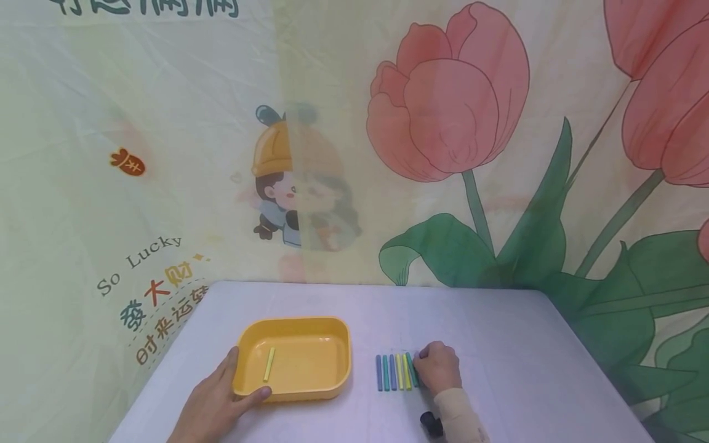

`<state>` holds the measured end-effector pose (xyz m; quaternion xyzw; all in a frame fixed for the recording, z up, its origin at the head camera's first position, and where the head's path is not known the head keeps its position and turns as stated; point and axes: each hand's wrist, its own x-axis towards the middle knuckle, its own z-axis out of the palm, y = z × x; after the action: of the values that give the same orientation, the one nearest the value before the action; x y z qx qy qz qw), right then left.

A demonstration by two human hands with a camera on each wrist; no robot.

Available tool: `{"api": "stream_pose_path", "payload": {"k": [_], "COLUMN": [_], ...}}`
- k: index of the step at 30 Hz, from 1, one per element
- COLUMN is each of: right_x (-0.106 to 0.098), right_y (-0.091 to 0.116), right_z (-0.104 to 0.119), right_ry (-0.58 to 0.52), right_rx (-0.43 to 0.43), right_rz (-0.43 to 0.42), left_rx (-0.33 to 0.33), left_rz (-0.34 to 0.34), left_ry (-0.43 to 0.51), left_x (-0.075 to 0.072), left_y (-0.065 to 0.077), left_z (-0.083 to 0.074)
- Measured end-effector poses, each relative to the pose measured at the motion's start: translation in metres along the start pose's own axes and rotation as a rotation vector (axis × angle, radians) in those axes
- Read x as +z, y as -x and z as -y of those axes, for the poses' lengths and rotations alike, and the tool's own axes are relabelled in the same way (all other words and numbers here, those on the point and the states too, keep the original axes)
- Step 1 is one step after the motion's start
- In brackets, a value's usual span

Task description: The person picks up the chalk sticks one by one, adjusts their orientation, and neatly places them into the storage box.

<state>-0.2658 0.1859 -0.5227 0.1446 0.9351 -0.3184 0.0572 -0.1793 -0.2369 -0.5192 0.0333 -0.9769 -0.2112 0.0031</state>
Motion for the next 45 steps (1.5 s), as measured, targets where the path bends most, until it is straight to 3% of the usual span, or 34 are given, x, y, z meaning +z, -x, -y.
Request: {"api": "stream_pose_path", "payload": {"k": [8,18,30,37,45], "right_x": [0.0,-0.001,0.003,0.005,0.011], "right_y": [0.0,0.009,0.012,0.017,0.027], "right_z": [0.005,0.019,0.032,0.044,0.065], "right_ry": [-0.034,-0.085,-0.138,-0.24,-0.292], "right_rx": [0.043,-0.034,-0.054,-0.067,-0.062], "right_rz": [0.003,-0.057,-0.081,-0.038,0.018], "left_rx": [0.005,0.005,0.004,0.035,0.022], "left_rz": [0.003,-0.006,-0.006,-0.039,-0.022], "left_ry": [0.002,-0.005,-0.005,0.006,-0.008], "left_x": [-0.001,-0.002,-0.002,-0.002,-0.001], "left_y": [0.001,0.001,0.001,0.001,0.001], "left_z": [-0.002,-0.001,-0.002,0.001,0.001]}}
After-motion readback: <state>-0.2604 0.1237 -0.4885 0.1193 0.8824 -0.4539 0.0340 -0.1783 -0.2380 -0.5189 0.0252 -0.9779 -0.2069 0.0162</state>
